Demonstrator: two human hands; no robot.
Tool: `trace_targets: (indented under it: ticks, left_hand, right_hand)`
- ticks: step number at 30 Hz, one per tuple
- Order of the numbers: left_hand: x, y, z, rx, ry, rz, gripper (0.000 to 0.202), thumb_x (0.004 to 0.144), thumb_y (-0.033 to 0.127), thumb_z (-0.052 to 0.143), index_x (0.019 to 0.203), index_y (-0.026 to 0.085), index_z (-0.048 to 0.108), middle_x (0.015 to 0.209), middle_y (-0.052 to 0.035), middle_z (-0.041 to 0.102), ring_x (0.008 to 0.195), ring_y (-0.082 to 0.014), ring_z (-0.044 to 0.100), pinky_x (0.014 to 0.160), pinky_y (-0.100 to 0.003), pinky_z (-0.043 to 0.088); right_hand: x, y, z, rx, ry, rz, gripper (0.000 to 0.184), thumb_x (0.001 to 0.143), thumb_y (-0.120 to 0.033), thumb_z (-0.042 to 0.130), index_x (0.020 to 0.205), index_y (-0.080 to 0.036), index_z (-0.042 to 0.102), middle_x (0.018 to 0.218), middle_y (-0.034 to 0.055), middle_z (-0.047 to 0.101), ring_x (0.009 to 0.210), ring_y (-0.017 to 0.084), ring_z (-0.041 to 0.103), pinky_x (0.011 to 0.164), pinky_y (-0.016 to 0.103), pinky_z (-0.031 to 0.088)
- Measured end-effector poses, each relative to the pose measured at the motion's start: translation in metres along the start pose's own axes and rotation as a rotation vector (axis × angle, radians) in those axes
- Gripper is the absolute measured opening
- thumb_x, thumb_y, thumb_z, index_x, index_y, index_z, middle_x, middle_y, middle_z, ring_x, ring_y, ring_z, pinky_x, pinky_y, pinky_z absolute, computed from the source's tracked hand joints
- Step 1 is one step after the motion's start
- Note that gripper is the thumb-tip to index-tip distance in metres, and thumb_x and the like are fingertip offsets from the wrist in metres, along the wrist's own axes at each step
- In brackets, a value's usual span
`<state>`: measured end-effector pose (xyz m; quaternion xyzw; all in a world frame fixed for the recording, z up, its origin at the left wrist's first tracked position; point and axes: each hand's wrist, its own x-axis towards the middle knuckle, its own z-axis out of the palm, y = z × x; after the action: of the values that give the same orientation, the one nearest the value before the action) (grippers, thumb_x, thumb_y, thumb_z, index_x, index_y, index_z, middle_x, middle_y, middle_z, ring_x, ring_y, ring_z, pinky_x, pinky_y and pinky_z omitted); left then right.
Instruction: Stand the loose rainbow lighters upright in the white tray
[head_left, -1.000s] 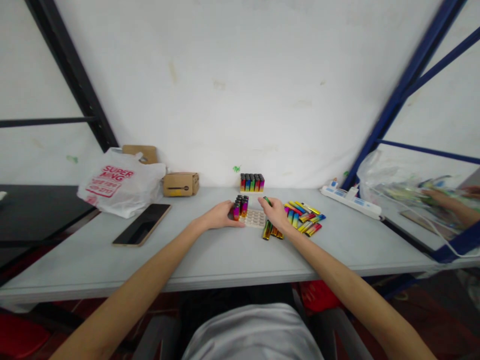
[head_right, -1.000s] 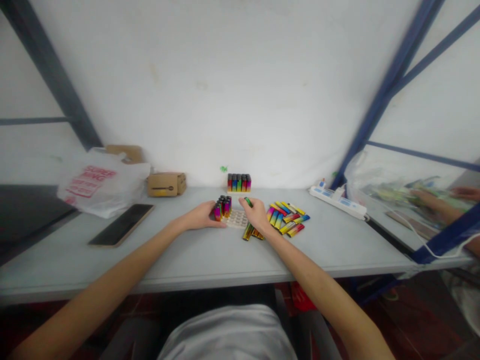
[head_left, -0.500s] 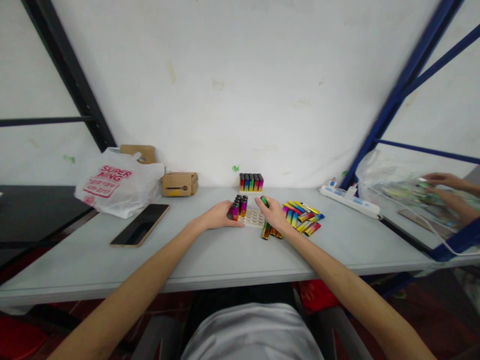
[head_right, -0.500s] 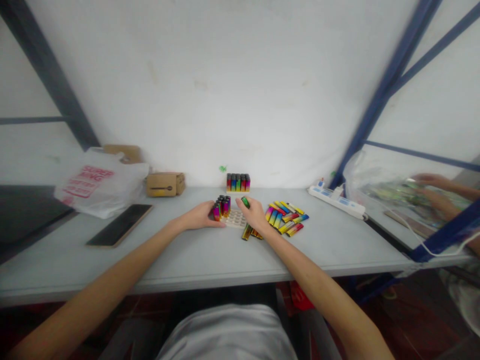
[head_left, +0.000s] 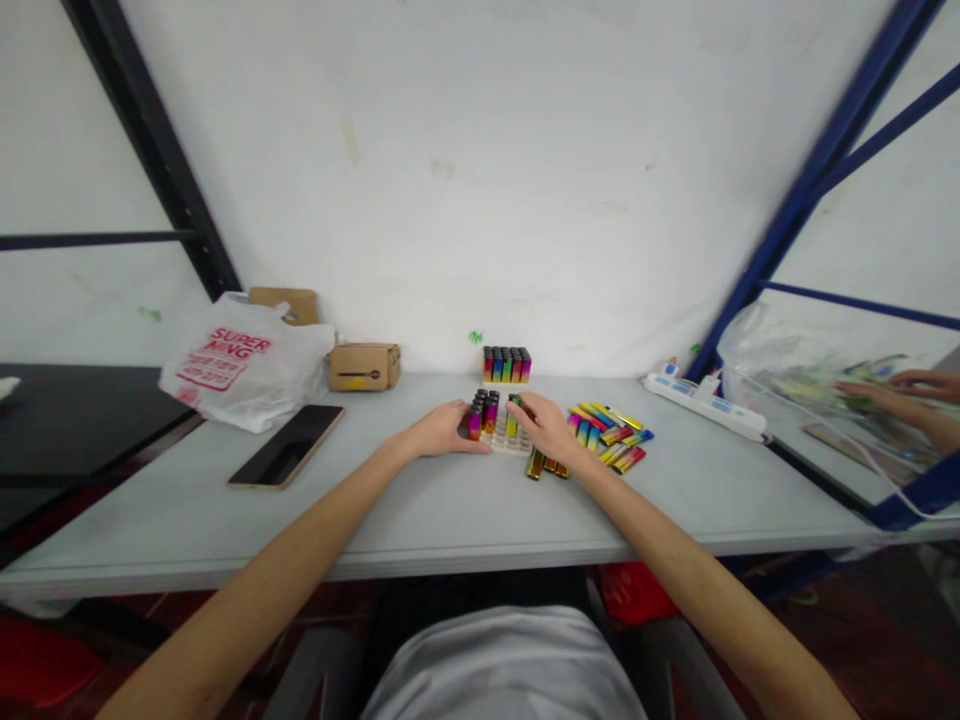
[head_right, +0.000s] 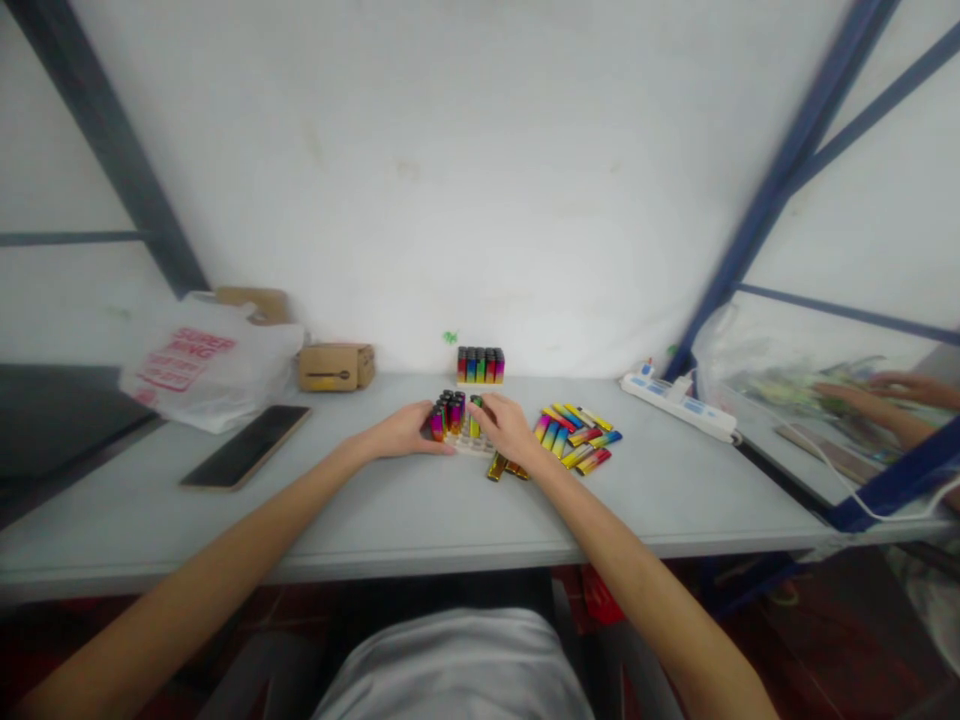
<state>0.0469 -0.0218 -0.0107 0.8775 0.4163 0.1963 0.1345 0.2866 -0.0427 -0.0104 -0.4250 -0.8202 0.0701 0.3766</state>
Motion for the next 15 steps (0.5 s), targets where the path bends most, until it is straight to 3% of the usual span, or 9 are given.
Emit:
trace_targets:
  ticks: [3, 9, 15]
  left_hand:
    - [-0.0005, 0.0006, 0.0002, -0.006, 0.013, -0.017, 0.066, 0.064, 0.07, 0.074, 0.102, 0.017, 0.067, 0.095, -0.0083, 0.069, 0.085, -0.0272, 0.062, 0.076, -0.035, 0.051]
    - [-0.0007, -0.0003, 0.0011, 0.011, 0.02, -0.025, 0.065, 0.063, 0.071, 0.074, 0.098, 0.017, 0.067, 0.092, -0.0075, 0.068, 0.082, -0.0261, 0.062, 0.074, -0.035, 0.05]
    - [-0.001, 0.0011, 0.0001, 0.049, 0.028, -0.019, 0.063, 0.064, 0.074, 0.072, 0.091, 0.018, 0.067, 0.088, -0.0072, 0.068, 0.079, -0.0257, 0.062, 0.073, -0.034, 0.05]
  right_hand:
    - [-0.0014, -0.0019, 0.0002, 0.031, -0.071, 0.056, 0.044, 0.099, -0.053, 0.043, 0.07, -0.021, 0.051, 0.061, -0.0016, 0.056, 0.056, 0.014, 0.047, 0.057, 0.026, 0.035]
    - [-0.0028, -0.0062, 0.0044, 0.136, -0.157, 0.058, 0.043, 0.1, -0.053, 0.044, 0.076, -0.019, 0.057, 0.064, -0.0002, 0.065, 0.056, 0.014, 0.056, 0.058, 0.023, 0.037]
    - [0.0009, -0.0093, 0.0088, -0.149, -0.208, -0.03, 0.036, 0.101, -0.049, 0.047, 0.088, -0.018, 0.062, 0.076, 0.0046, 0.069, 0.064, 0.015, 0.057, 0.06, 0.024, 0.033]
